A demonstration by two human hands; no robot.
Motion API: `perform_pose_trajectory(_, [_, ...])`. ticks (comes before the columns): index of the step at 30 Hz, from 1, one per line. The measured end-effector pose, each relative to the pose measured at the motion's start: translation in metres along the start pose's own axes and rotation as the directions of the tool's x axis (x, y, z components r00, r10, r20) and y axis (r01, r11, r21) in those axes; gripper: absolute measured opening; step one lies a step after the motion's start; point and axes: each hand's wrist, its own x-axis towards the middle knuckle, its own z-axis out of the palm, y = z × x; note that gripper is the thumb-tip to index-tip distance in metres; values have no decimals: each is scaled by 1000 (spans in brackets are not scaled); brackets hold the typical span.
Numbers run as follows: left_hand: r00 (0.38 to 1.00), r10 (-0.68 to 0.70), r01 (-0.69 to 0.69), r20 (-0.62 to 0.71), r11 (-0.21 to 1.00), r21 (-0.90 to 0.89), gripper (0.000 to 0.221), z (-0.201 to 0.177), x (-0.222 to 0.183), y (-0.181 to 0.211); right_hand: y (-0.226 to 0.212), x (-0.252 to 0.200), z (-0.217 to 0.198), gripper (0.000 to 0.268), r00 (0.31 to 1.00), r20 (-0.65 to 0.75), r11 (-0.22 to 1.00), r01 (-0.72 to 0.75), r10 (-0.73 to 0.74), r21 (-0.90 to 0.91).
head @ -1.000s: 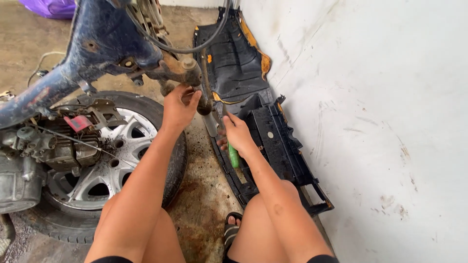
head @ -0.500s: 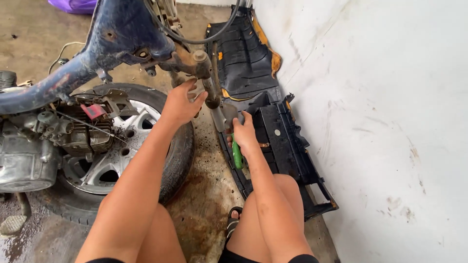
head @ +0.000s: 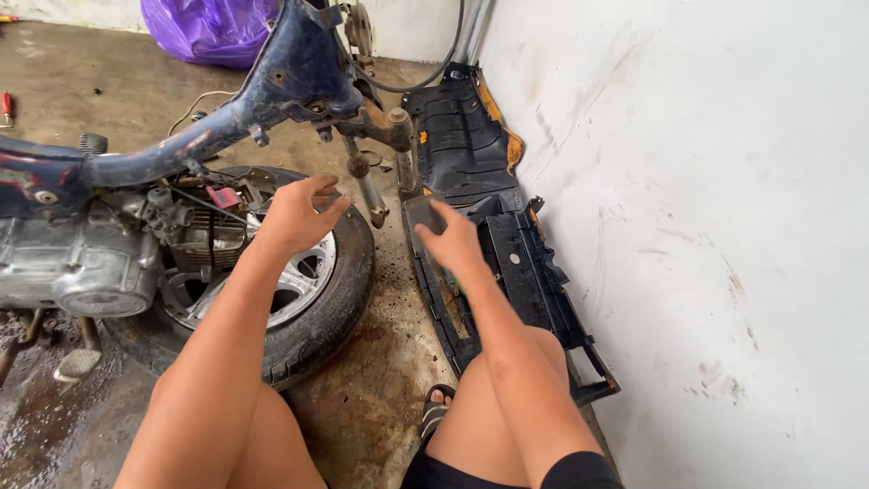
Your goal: The person uses a metal file to scrape and clean rust off the motorcycle's front suspension forks. They hold the fork with one hand and file the surface with the other, working on different sections of the metal.
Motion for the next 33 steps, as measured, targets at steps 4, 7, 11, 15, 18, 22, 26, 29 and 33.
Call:
perform_pose_trajectory(4, [996, -15, 16, 89, 1000, -3, 53, 4, -8, 29, -25, -26, -65, 64, 992, -116, 994, 47, -58, -95])
perform_pose_trajectory(7, [989, -3, -7, 148, 998, 69, 52, 8, 4, 51, -32, -33, -117, 62, 979, -163, 971, 88, -126, -222])
perform_pose_trajectory(11, [994, 40, -51, 97, 992, 115, 47, 10, 17, 66, -46, -55, -158, 59, 929, -256, 949, 209, -268, -236])
perform_pose_trajectory(15, [990, -45, 20, 130, 982, 185, 54, 25, 29, 49, -23, -47, -153, 63, 933, -213, 942, 241, -291, -231])
perform_pose_trajectory(18, [980, -90, 67, 175, 989, 135, 50, 27, 23, 38, -16, -37, -128, 69, 970, -44, 952, 227, -241, -207])
perform_pose_trajectory(22, [954, -161, 153, 251, 987, 50, 58, 40, 44, 41, 8, 19, -111, 64, 968, 15, 932, 244, -249, -266])
perform_pose_trajectory(26, [928, -247, 197, 279, 961, 195, 68, 74, 111, 6, -2, 47, -110, 58, 965, 208, 898, 230, -161, -375])
perform_pose_trajectory(29, [928, -259, 213, 267, 958, 191, 75, 88, 130, -5, 18, 79, -94, 66, 961, 258, 896, 195, -94, -399])
perform_pose_trajectory(33, [950, -209, 218, 234, 976, -13, 82, 100, 134, -15, 27, 115, -76, 99, 955, 294, 931, 137, -34, -338])
